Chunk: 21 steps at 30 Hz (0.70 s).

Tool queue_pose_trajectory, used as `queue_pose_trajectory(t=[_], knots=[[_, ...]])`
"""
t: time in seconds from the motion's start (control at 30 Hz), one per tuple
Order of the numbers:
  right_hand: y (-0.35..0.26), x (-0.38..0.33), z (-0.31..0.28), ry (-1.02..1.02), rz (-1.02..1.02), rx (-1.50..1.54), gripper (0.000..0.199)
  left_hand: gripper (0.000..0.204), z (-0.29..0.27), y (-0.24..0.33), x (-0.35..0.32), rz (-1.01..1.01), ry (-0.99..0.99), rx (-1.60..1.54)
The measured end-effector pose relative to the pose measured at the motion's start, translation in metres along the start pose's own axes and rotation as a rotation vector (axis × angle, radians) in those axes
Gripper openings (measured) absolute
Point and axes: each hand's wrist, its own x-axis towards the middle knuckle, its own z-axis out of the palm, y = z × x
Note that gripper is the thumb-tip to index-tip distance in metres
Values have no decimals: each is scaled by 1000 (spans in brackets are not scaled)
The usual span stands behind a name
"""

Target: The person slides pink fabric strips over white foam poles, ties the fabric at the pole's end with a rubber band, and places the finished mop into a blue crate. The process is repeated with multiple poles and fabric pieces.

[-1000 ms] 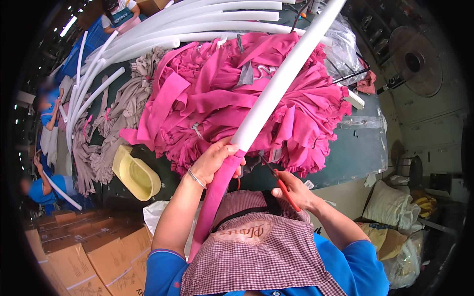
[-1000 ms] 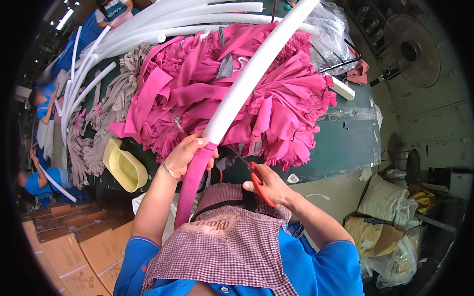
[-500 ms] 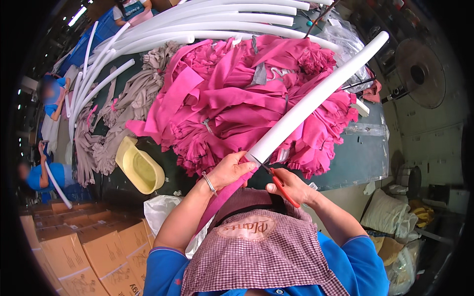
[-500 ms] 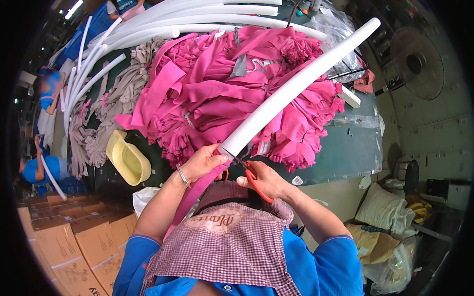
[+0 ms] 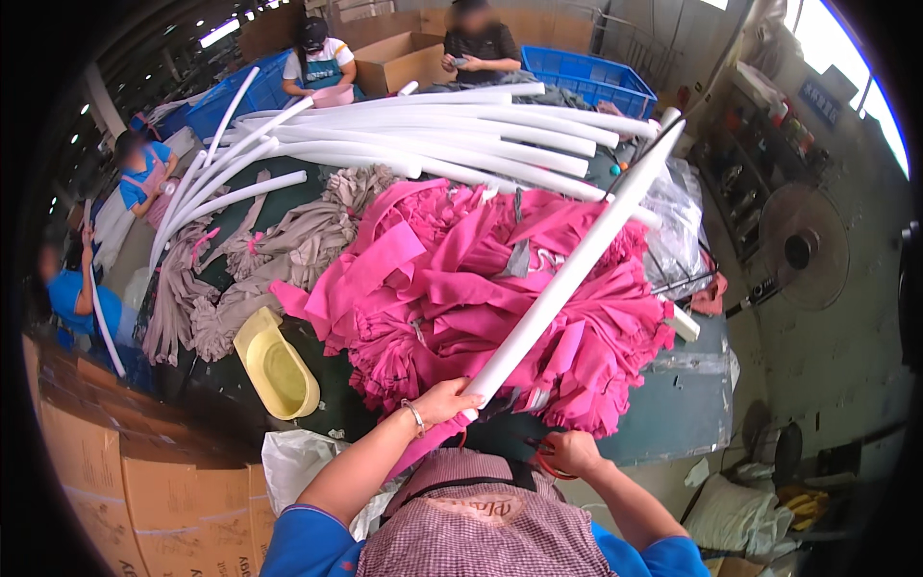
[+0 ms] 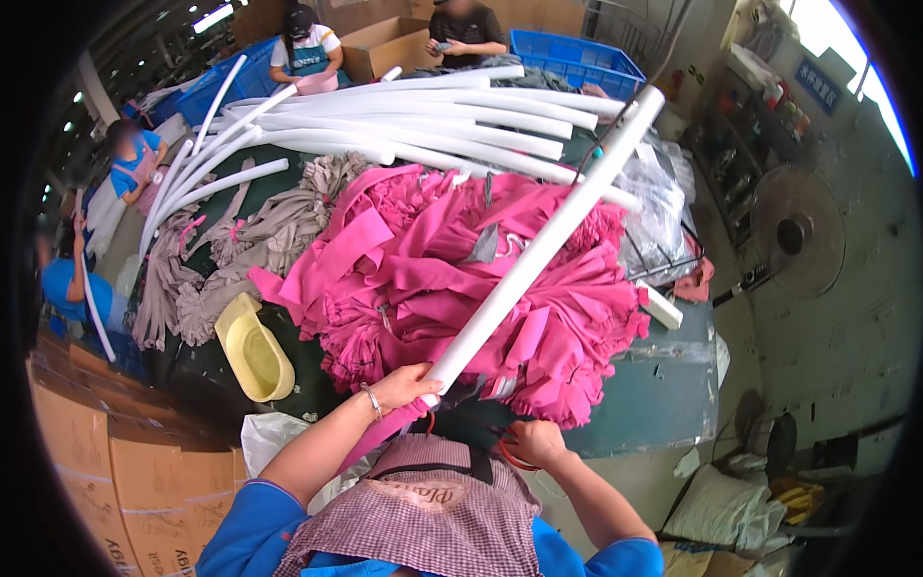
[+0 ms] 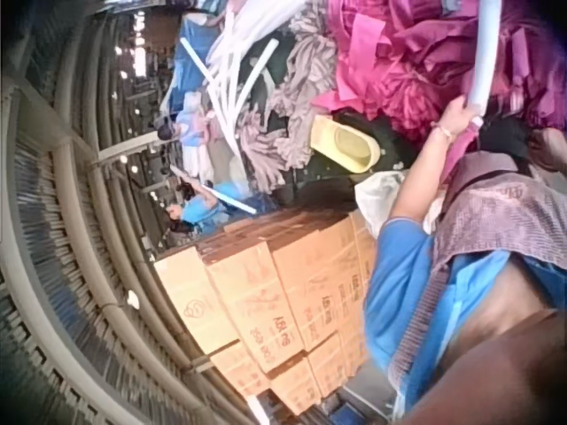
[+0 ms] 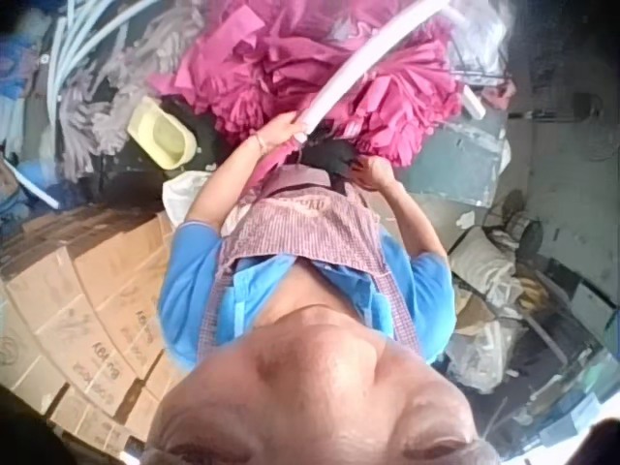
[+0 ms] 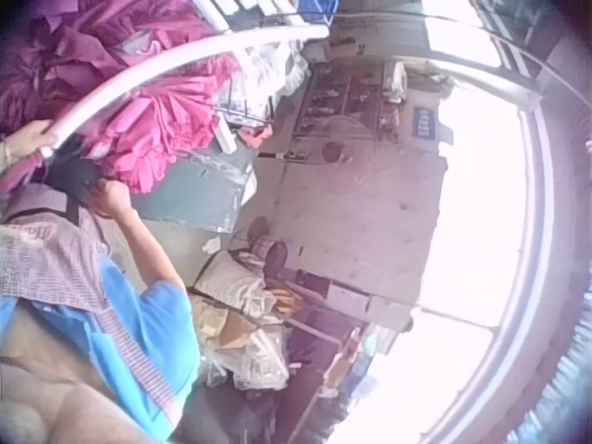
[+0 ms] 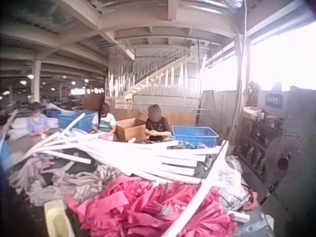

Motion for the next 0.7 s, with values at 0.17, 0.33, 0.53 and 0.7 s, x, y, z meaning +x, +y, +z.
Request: queue_pose_trajectory(t=[0.17, 0.33, 0.53, 0.7], knots=[[-20, 26, 23, 128, -5, 58, 35, 39, -18, -12, 10, 65, 50, 122], [-108, 40, -86, 564, -551, 56, 53, 33, -9, -9, -9, 63, 16, 93], [-102, 92, -124, 368, -694, -481, 47, 53, 5, 33, -60, 68, -156, -66], [-138, 88, -149, 281, -574, -604, 31, 47, -16, 30, -73, 360, 22, -13]])
